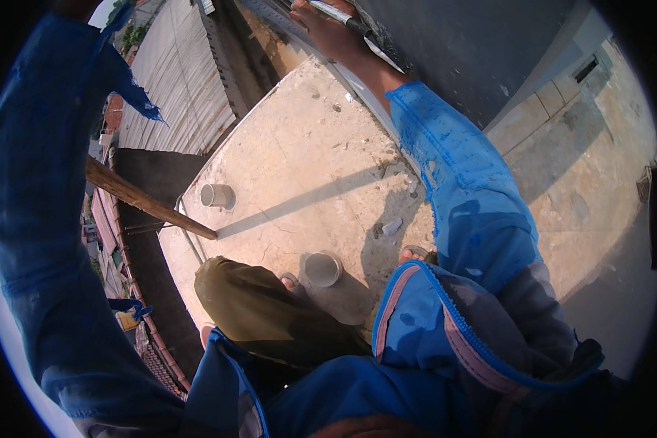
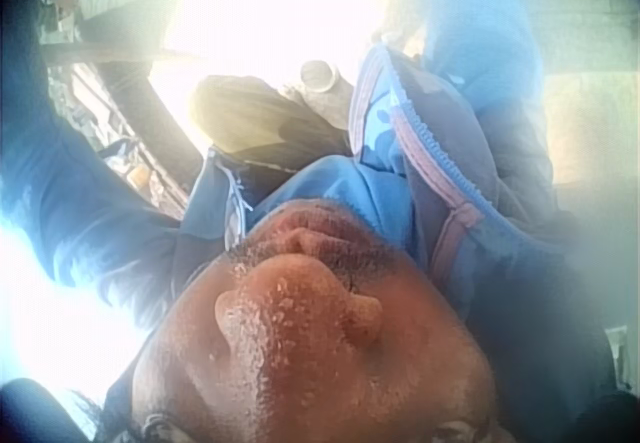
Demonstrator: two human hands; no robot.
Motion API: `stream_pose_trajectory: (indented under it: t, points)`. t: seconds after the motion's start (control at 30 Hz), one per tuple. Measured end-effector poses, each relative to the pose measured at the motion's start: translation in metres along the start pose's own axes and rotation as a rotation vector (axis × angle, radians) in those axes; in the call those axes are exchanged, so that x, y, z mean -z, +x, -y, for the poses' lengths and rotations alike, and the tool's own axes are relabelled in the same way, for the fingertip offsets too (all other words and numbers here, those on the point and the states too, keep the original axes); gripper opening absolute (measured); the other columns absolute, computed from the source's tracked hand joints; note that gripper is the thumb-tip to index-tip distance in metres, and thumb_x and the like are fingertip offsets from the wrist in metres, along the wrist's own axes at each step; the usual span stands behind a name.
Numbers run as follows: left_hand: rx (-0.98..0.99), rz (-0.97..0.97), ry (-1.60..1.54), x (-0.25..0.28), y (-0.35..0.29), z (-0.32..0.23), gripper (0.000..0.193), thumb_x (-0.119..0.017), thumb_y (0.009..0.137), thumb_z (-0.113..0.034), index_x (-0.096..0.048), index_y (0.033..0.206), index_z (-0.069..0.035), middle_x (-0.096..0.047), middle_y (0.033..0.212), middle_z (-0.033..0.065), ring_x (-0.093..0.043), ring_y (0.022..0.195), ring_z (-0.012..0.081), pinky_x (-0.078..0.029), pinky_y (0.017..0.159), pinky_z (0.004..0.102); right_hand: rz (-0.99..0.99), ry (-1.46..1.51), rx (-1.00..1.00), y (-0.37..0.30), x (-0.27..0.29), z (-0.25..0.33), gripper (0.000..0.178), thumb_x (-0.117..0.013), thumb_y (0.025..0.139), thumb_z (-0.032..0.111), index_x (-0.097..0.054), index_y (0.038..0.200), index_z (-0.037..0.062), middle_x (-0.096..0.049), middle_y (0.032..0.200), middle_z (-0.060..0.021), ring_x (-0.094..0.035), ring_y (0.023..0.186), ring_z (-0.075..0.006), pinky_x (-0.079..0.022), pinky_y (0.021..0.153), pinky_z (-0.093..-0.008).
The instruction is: The person places a white rectangular tile on a rooftop surface, uses a hammer to tap it into position, and then measures and marks a wall with a tape measure and marker. The person handles buckets of mortar and a trowel while working alongside another person.
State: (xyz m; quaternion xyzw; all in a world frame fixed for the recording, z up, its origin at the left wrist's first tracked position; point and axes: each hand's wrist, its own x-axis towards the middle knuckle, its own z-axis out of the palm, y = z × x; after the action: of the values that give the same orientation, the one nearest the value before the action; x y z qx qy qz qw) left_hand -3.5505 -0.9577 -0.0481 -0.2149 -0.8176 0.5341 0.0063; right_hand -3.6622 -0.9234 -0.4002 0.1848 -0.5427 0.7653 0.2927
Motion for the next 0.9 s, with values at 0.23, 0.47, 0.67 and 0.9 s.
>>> stream_pose_trajectory:
  t: [0.23, 0.47, 0.67, 0.9]
  points:
    - [0.022, 0.007, 0.048, 0.006, 0.007, 0.0, 0.028, -0.065, 0.096, -0.019, -0.082, 0.114, -0.007, -0.08, 0.105, 0.0147, -0.076, 0.099, 0.0314, -0.06, 0.091, 0.0434, 0.043, -0.043, 0.043, -0.002, -0.009, 0.003, 0.029, -0.079, 0.098, 0.024, -0.072, 0.124, 0.0125, -0.08, 0.101, -0.0063, -0.076, 0.09, -0.0152, -0.06, 0.076, -0.0315]
    - [0.105, 0.031, 0.032, 0.005, 0.023, 0.001, 0.023, -0.067, 0.091, -0.022, -0.084, 0.101, -0.009, -0.079, 0.097, 0.013, -0.076, 0.097, 0.0331, -0.059, 0.088, 0.0445, 0.021, -0.07, -0.025, 0.003, -0.006, -0.002, 0.03, -0.081, 0.098, 0.02, -0.072, 0.125, 0.0117, -0.079, 0.105, -0.0045, -0.073, 0.09, -0.0119, -0.058, 0.078, -0.029]
    - [0.216, 0.241, 0.25, -0.018, 0.05, 0.018, 0.019, -0.069, 0.087, -0.024, -0.084, 0.096, -0.018, -0.08, 0.094, 0.0066, -0.075, 0.098, 0.028, -0.056, 0.093, 0.0389, 0.063, 0.204, -0.203, -0.003, -0.034, 0.003, 0.033, -0.08, 0.097, 0.014, -0.071, 0.128, 0.0098, -0.079, 0.113, -0.0071, -0.073, 0.106, -0.0108, -0.058, 0.087, -0.027]
    - [-0.048, -0.002, 0.084, -0.015, 0.023, 0.03, 0.026, -0.074, 0.092, -0.029, -0.083, 0.116, -0.026, -0.077, 0.107, 0.0046, -0.069, 0.111, 0.0255, -0.046, 0.1, 0.0434, 0.051, 0.071, -0.152, 0.003, -0.014, -0.008, 0.034, -0.08, 0.097, 0.013, -0.07, 0.129, 0.0097, -0.079, 0.116, -0.0077, -0.073, 0.106, -0.0127, -0.058, 0.091, -0.0292]
